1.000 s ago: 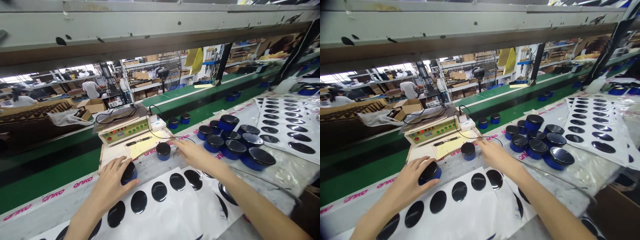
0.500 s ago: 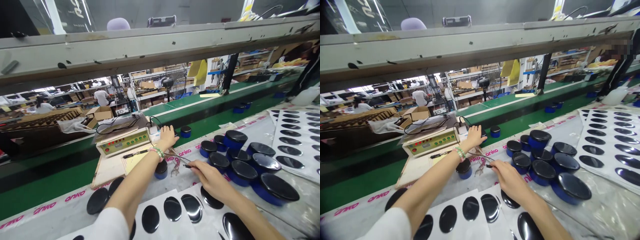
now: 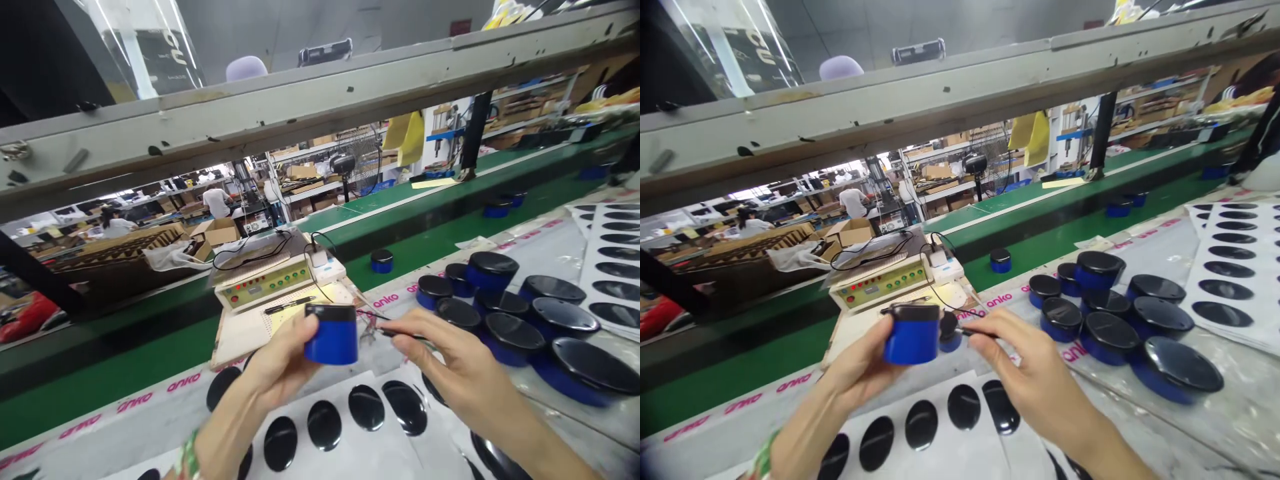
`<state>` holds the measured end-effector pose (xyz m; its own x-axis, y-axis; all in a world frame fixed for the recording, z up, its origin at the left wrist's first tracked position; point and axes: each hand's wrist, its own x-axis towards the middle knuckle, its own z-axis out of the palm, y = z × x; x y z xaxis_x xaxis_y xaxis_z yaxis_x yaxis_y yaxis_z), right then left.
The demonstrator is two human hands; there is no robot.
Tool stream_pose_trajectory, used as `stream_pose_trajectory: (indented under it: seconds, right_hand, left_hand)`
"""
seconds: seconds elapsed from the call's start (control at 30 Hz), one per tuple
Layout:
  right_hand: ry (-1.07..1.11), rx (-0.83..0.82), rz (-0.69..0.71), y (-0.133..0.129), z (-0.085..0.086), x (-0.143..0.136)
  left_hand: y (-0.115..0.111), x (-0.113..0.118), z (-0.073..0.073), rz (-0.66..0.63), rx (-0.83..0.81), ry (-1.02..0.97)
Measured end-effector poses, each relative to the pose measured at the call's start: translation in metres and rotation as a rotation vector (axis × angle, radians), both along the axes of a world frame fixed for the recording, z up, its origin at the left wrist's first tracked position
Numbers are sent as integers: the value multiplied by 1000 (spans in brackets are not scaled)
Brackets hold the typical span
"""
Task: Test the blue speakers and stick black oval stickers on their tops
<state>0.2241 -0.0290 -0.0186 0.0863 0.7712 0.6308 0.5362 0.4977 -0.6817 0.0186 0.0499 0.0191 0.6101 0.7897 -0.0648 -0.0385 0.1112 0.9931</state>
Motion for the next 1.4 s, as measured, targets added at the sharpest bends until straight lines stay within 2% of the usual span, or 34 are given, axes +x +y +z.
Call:
stream_pose_trajectory:
  seconds: [0.07,0.13,0.27,0.33,0.43,0.53,0.63,0.8,0.9,1.0,1.13,1.2,1.33,1.4]
  right_hand:
    - [-6,22,107,-4,19,-23]
    - [-4,49,178,-4,33,-43]
    - [-1,94,207,-1,42,-66]
    - [-23,133,185,-2,40,-71]
    - [-62,162,149,-5,38,-73]
    - [-120,171,115,-6,38,-72]
    - [-261,254,57,-5,38,-72]
    - [-410,345,-49,-4,33,-73]
    - [-441,345,-81,-5,30,-74]
    - [-465,354,-138,-5,28,-76]
    - [-357,352,-132,-1,19,-79]
    - [-257,277,-51,5,12,-79]
    - [-138,31,197,14,-3,-75]
    - [-102,50,246,15,-8,-74]
  left_hand:
    - [-18,-23,1,89,-315,-267]
    - [-29,-35,5,100,-481,-433]
    - [-38,-44,17,16,-475,-524]
    - [-40,-47,20,25,-422,-504]
    - [-42,-51,17,95,-334,-396]
    - [-41,-53,8,158,-175,-256]
    - [-40,-51,3,206,34,-127]
    - [-40,-45,7,321,322,3]
    - [-40,-43,8,290,422,49]
    - [-39,-43,2,307,484,100]
    - [-36,-43,-8,326,607,205]
    - [-35,-44,-10,328,805,312]
    - [-36,-47,-7,373,1390,556]
    - [-37,-49,-4,341,1590,529]
